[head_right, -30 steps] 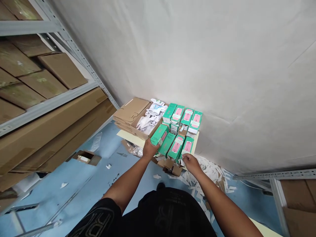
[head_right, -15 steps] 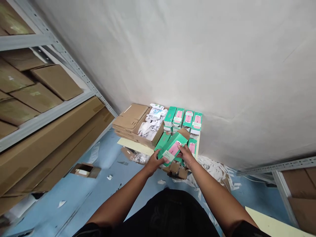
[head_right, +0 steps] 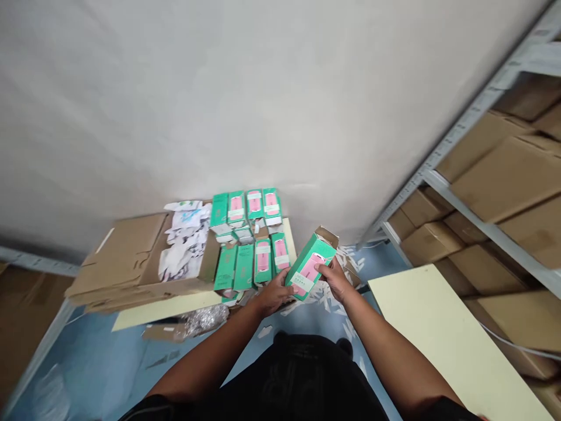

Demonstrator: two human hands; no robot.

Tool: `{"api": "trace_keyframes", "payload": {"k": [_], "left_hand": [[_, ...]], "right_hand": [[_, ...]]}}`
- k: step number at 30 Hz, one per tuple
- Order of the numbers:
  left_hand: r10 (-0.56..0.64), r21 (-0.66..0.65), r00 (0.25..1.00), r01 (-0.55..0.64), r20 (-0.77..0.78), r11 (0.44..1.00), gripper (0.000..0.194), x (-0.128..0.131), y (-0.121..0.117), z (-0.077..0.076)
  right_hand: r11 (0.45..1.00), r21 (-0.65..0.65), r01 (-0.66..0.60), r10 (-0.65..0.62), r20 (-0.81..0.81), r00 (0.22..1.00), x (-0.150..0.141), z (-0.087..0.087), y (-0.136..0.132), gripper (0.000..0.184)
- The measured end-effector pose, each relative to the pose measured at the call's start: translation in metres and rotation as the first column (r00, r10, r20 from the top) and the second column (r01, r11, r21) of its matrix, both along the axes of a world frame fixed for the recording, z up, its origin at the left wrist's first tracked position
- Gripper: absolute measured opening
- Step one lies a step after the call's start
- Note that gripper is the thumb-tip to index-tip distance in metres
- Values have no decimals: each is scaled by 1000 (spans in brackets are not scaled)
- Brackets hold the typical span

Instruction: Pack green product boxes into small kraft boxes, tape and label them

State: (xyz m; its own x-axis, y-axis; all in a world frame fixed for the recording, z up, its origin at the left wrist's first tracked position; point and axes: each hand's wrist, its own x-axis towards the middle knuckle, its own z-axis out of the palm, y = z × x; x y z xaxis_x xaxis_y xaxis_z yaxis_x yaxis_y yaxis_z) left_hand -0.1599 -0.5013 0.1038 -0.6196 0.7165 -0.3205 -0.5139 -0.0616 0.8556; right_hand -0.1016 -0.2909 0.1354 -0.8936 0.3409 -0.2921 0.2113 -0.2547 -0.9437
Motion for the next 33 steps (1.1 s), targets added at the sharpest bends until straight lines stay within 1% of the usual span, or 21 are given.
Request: {"api": "trace_keyframes", "payload": {"k": [3,4,6,8,12,14,17,20,22,25,28,30,33], "left_hand": [[-125,98,989,117,73,988,91,18,45,7],[-151,108,986,142,77,984,90,26,60,9],[-184,88,980,177,75,980,91,43,92,11],[-204,19,977,203,65,979,88,61,123,11],[-253,-136,967,254,23,958,64,100,181,8],[-282,-212,959,271,-23,939,55,119,210,5],[-346,-321,929,292,-129,901,47,150,257,2],[-424,-368,886,337,-188,867,42,183,303,2],[-483,-386,850,381,-211,840,38,203,329,4],[-568,-411,789,449,-235,793,33,228,359,5],[-637,-440,731,502,-243,744,31,242,382,3],[-680,-455,688,535,-255,712,31,246,397,0],[-750,-477,590,588,-300,653,29,249,423,-6]], "right_hand": [[989,28,145,-145,-6,989,40,-2,35,58],[982,23,190,-190,-6,982,54,-3,48,57],[962,-10,273,-273,-8,962,85,-4,74,57],[935,-46,352,-353,-6,936,119,-6,102,55],[885,-52,463,-463,12,886,194,-11,159,51],[871,-30,490,-490,16,872,232,-14,185,51],[842,29,538,-539,21,842,282,-21,220,52],[808,105,580,-586,30,810,325,-32,250,54],[775,181,606,-619,25,785,350,-41,266,54],[702,345,623,-669,19,743,380,-59,284,57],[632,517,577,-713,97,695,401,-81,292,63],[617,568,545,-731,156,665,410,-96,293,66],[609,564,558,-745,165,647,414,-119,290,73]]}}
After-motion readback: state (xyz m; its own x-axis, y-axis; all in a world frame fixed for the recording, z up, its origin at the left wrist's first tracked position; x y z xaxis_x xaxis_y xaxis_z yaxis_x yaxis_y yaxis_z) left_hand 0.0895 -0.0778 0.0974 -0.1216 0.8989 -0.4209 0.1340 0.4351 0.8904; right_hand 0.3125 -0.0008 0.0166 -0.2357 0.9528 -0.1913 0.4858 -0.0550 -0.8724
